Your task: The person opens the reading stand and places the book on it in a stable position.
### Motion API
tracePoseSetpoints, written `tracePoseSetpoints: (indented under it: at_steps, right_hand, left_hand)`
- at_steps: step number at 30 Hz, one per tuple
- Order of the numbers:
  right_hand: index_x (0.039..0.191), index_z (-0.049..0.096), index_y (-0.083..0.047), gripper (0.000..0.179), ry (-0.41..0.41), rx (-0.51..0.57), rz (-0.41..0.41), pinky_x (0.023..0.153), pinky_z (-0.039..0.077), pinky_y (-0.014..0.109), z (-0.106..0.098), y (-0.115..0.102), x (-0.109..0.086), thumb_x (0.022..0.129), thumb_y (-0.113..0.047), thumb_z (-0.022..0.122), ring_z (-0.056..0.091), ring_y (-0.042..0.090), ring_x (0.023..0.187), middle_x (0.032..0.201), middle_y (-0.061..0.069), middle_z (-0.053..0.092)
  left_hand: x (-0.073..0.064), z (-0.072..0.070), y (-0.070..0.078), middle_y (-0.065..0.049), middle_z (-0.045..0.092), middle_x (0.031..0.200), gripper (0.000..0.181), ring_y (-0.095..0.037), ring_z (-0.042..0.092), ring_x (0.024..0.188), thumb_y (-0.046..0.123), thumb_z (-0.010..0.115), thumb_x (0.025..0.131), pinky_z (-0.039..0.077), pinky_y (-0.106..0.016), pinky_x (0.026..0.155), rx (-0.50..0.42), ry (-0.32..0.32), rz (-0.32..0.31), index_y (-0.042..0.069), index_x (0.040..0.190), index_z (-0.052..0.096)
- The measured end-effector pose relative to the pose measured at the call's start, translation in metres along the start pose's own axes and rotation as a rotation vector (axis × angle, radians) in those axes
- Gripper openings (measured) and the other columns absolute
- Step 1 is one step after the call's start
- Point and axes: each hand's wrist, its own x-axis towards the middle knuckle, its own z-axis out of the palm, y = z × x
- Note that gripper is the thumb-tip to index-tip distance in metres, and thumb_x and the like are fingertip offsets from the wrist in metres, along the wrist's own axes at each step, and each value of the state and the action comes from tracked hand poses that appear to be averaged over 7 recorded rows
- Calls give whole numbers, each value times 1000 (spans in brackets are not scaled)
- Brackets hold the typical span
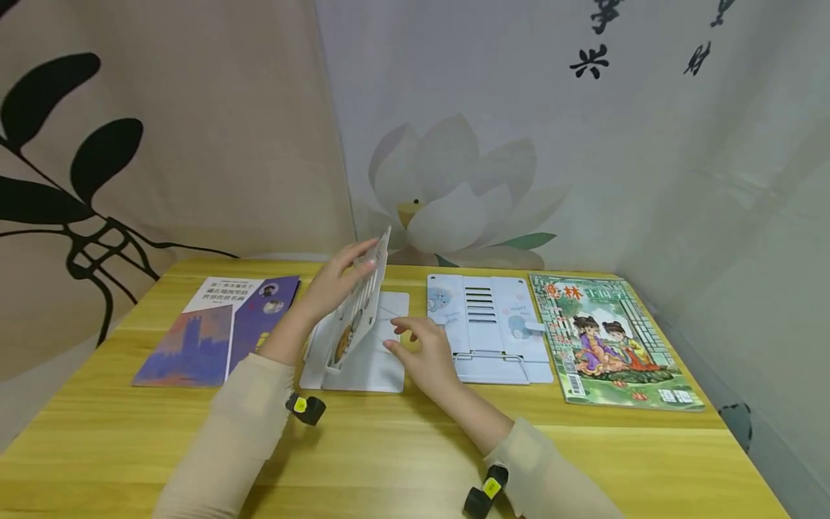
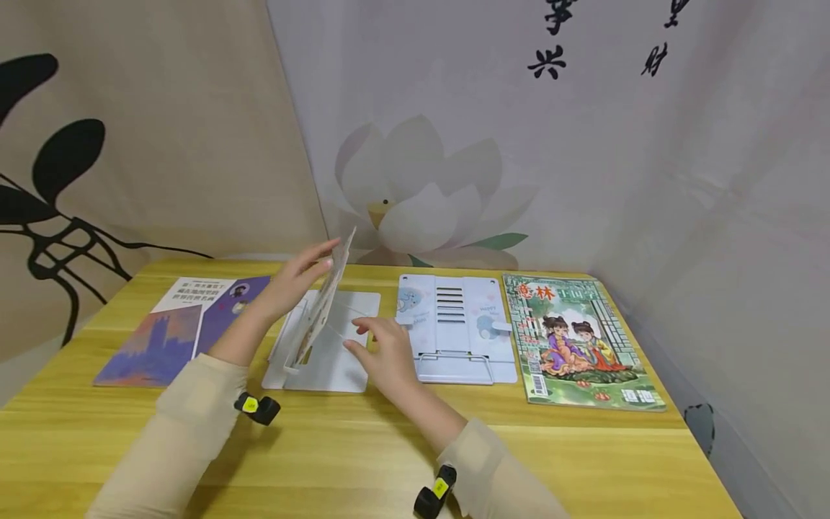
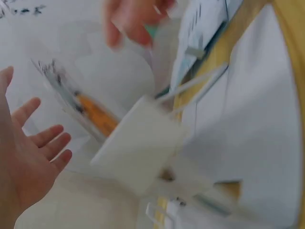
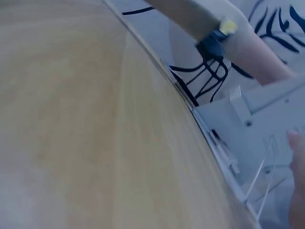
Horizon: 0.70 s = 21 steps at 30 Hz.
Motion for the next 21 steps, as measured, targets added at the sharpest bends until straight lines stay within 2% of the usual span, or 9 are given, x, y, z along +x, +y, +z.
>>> tracePoseSetpoints:
  at_steps: [3, 7, 11, 14, 18, 20, 21]
  right_hand:
    - [115, 67, -8, 40, 102, 55, -71, 75, 36, 33, -3, -12, -1, 78, -18, 79, 54, 25, 78, 99, 1, 68]
    - [122, 63, -8, 54, 216, 117, -196, 73, 34, 33, -5, -30, 0, 72, -14, 83, 52, 21, 78, 108, 2, 68]
    - [124, 62, -6, 63, 287, 109, -306, 71, 33, 32, -3, -48, 0, 66, -13, 86, 53, 17, 80, 116, 7, 66]
    - [121, 64, -5, 62, 310, 85, -334, 72, 33, 33, 0, -59, 0, 64, -14, 86, 56, 19, 87, 120, 10, 64]
    - [118, 66, -6, 56, 328, 58, -302, 75, 35, 33, 5, -68, 0, 66, -16, 86, 56, 20, 94, 119, 10, 65]
    - [115, 68, -7, 52, 346, 39, -283, 75, 35, 33, 7, -70, 1, 67, -17, 86, 56, 19, 93, 117, 9, 66]
    - [112, 69, -7, 49, 359, 28, -275, 74, 34, 33, 7, -70, 2, 67, -16, 86, 56, 18, 90, 116, 9, 67]
  left_hand:
    - [13, -5, -1, -11, 35, 150, 51, -32, 31, 136, 34, 45, 102, 24, -55, 108, 3, 2, -4, 10, 147, 38]
    - [28, -6, -1, -9, 34, 151, 53, -30, 29, 137, 34, 44, 102, 24, -50, 109, -11, -7, -21, 10, 148, 36]
    - [39, -2, -1, -8, 32, 152, 52, -29, 28, 138, 31, 45, 102, 22, -50, 110, -32, -16, -16, 11, 149, 35]
    - [44, 2, -2, -7, 33, 152, 53, -28, 29, 137, 32, 47, 101, 21, -51, 111, -36, -34, -23, 14, 149, 35]
    - [47, 6, -5, -6, 36, 150, 53, -27, 30, 136, 32, 52, 99, 21, -53, 110, -25, -53, -21, 13, 148, 39]
    - [46, 7, -5, -6, 37, 149, 53, -27, 31, 136, 31, 52, 99, 21, -54, 109, -15, -54, -19, 12, 147, 40]
    - [44, 6, -1, -8, 37, 149, 52, -29, 31, 136, 29, 53, 99, 21, -56, 109, -19, -57, -22, 10, 146, 41]
